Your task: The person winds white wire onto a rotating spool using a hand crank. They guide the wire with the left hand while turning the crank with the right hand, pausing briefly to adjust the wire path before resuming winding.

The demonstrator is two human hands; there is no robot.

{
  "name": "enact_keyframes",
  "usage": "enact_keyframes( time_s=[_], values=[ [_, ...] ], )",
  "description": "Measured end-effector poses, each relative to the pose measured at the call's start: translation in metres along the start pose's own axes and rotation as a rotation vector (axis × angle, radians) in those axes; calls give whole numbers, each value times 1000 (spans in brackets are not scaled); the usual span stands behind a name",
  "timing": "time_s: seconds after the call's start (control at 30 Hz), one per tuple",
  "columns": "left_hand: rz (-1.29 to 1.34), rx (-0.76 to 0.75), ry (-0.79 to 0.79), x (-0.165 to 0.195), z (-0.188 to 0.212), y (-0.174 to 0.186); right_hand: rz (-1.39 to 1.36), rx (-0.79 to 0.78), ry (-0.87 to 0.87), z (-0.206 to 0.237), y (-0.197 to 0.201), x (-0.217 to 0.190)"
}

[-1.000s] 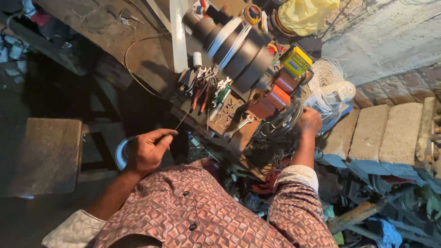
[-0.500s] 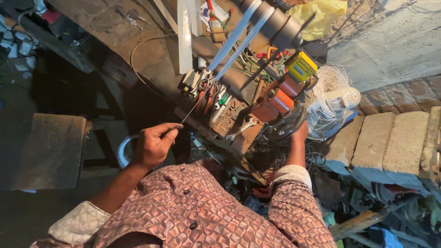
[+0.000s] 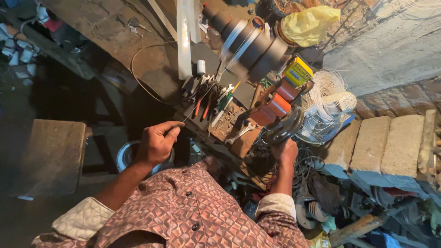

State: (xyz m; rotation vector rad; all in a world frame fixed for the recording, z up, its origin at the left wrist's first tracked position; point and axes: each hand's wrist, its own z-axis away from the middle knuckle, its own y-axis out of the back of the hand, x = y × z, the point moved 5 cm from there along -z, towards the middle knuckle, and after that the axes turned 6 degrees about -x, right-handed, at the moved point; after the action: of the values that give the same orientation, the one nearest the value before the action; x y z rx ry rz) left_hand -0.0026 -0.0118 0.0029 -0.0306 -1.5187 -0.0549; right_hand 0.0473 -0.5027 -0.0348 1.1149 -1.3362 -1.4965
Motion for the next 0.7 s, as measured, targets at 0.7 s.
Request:
enact_keyframes(
  time_s=[0.7],
  values=[
    [-29,8,-37,5,-1,-1,-19,141,116,-76,60,31]
  ],
)
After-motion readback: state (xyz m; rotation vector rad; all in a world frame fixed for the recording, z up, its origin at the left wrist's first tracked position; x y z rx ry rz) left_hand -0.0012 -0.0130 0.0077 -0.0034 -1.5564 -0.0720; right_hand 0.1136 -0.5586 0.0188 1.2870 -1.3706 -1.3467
